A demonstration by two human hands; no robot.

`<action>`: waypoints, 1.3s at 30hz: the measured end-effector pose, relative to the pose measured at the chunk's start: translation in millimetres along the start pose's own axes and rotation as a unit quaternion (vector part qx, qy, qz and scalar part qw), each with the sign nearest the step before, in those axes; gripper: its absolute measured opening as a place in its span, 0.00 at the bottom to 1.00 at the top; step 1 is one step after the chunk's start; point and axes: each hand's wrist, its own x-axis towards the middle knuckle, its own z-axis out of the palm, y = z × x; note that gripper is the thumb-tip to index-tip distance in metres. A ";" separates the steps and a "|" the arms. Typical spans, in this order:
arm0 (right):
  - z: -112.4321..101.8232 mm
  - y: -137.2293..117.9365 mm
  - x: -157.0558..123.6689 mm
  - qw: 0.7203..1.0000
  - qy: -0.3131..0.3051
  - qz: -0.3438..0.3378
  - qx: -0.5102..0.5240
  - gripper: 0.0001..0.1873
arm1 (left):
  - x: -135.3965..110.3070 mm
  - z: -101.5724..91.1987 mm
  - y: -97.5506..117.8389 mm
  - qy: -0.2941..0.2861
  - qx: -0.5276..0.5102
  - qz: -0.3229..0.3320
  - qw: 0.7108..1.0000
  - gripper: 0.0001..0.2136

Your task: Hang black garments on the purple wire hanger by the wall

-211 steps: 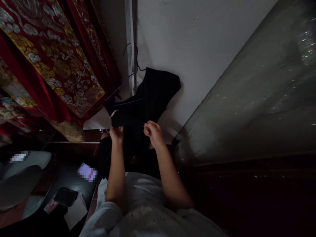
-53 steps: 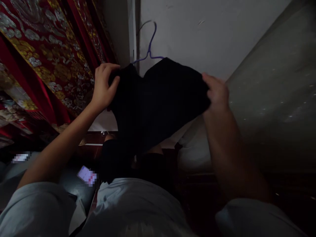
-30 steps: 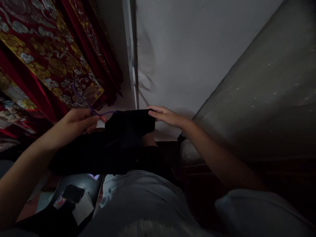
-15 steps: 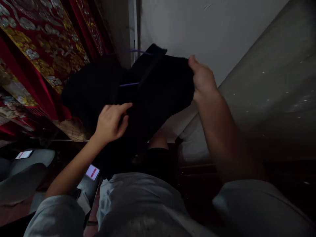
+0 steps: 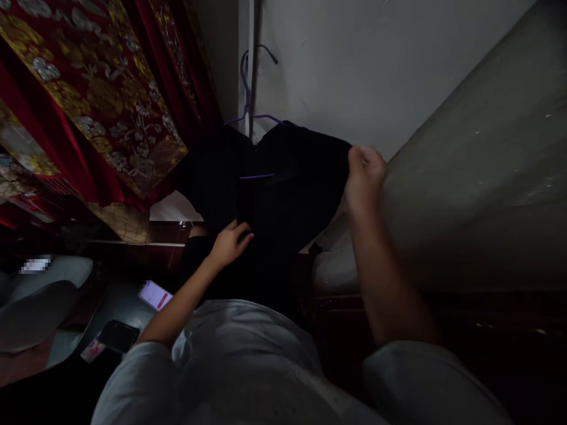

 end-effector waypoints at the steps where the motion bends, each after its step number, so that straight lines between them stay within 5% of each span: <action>1: 1.7 6.6 -11.4 0.999 0.040 -0.028 -0.025 0.05 | -4.5 13.3 1.3 0.039 -0.038 0.004 0.999 0.08; 4: 9.3 18.9 -77.8 0.994 0.090 -0.045 -0.035 0.15 | -14.8 49.9 9.2 0.145 -0.147 -0.001 0.979 0.08; 5: 12.6 20.4 -107.9 0.998 0.058 -0.019 -0.020 0.13 | -17.6 59.3 12.9 0.175 -0.177 -0.014 0.968 0.08; 8: 22.6 19.6 -193.3 0.976 -0.172 0.129 0.030 0.17 | -25.6 76.3 24.3 0.260 -0.260 -0.075 0.927 0.10; 11: 27.3 16.2 -234.0 0.950 -0.256 0.174 0.029 0.18 | -31.9 81.2 30.0 0.298 -0.336 -0.109 0.887 0.27; 13: 27.4 15.5 -234.2 0.951 -0.262 0.165 0.019 0.17 | -34.5 83.0 29.4 0.301 -0.358 -0.120 0.876 0.31; 19: 23.3 19.0 -219.8 0.957 -0.250 0.144 -0.026 0.17 | -34.8 84.0 26.9 0.290 -0.299 -0.107 0.903 0.09; 29: 18.0 -0.8 -214.0 0.946 -0.296 0.131 -0.031 0.14 | -34.6 64.7 30.9 0.289 -0.264 -0.094 0.915 0.07; 32: 18.4 -5.6 -213.7 0.935 -0.304 0.179 0.001 0.15 | -35.8 65.5 30.8 0.283 -0.265 -0.089 0.918 0.06; 36: 27.0 -15.0 -209.1 0.893 -0.295 0.327 0.091 0.18 | -34.4 65.0 32.8 0.282 -0.298 -0.107 0.906 0.05; 39: 37.8 -31.0 -183.7 0.883 -0.304 0.337 0.116 0.18 | -32.3 62.8 37.7 0.274 -0.336 -0.127 0.892 0.06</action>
